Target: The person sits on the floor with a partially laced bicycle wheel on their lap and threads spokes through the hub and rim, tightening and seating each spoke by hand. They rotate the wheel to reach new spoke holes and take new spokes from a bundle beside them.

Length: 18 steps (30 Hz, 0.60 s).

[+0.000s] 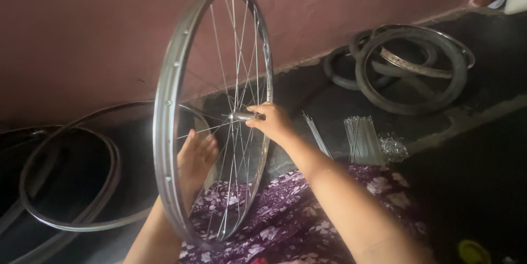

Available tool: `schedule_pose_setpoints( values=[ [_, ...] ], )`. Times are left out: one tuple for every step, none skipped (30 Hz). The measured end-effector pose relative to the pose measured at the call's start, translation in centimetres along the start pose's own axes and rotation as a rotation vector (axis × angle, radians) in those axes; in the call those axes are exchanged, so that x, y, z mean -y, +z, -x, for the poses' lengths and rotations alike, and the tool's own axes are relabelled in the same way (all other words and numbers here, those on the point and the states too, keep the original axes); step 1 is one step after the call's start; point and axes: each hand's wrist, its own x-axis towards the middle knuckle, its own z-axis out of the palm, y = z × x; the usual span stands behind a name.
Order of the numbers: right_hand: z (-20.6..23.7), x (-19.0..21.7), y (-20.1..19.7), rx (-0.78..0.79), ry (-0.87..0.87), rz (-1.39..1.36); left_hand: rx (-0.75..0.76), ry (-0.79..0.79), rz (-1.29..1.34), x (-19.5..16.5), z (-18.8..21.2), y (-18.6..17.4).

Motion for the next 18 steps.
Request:
schedule_pose_setpoints(
  values=[
    [0.0,0.0,-0.1,0.010,0.050,-0.006,0.026,0.051,0.066,0.5,-1.5,0.2],
    [0.0,0.0,-0.1,0.001,0.056,-0.032,0.050,0.104,0.089,0.8,-2.6,0.3],
    [0.0,0.0,-0.1,-0.008,0.060,-0.057,0.075,0.158,0.112,0.8,-3.4,0.6],
    [0.1,-0.1,-0.1,-0.019,0.062,-0.081,0.104,0.213,0.137,0.5,-3.6,1.0],
    [0.1,-0.2,-0.1,-0.028,0.093,-0.088,0.111,0.241,0.082,0.0,-3.6,0.9],
    [0.2,-0.2,-0.1,-0.037,0.124,-0.096,0.117,0.270,0.027,-0.4,-3.6,0.6],
    [0.3,-0.3,-0.1,-0.042,0.154,-0.107,0.120,0.299,-0.028,-0.9,-3.3,-0.1],
    [0.3,-0.5,-0.1,-0.067,0.060,-0.049,0.119,0.329,-0.085,-1.5,-2.8,-0.9],
    [0.3,-0.5,-0.1,-0.090,-0.035,0.008,0.118,0.359,-0.142,-2.1,-2.3,-1.6],
    [0.3,-0.6,0.0,-0.112,-0.128,0.064,0.115,0.388,-0.201,-2.5,-1.8,-2.3],
    [0.3,-0.7,0.0,-0.099,-0.083,0.036,0.074,0.419,-0.186,-2.6,-1.4,-2.8],
    [0.2,-0.7,0.1,-0.084,-0.037,0.008,0.029,0.447,-0.171,-2.5,-0.9,-3.3],
    [0.2,-0.6,0.2,-0.068,0.008,-0.021,-0.016,0.477,-0.155,-2.4,-0.5,-3.5],
    [0.2,-0.5,0.3,-0.075,0.009,-0.040,-0.064,0.492,-0.091,-2.3,-0.2,-3.4],
    [0.1,-0.4,0.4,-0.082,0.010,-0.059,-0.112,0.508,-0.028,-2.2,0.0,-3.1],
    [0.1,-0.2,0.6,-0.087,0.012,-0.080,-0.163,0.524,0.034,-2.1,0.5,-2.7],
    [0.0,-0.1,0.7,-0.064,0.038,-0.061,-0.236,0.585,0.046,-2.2,0.9,-2.1],
    [-0.1,0.0,0.7,-0.046,0.062,-0.039,-0.303,0.647,0.058,-2.5,1.2,-1.2]
  ],
)
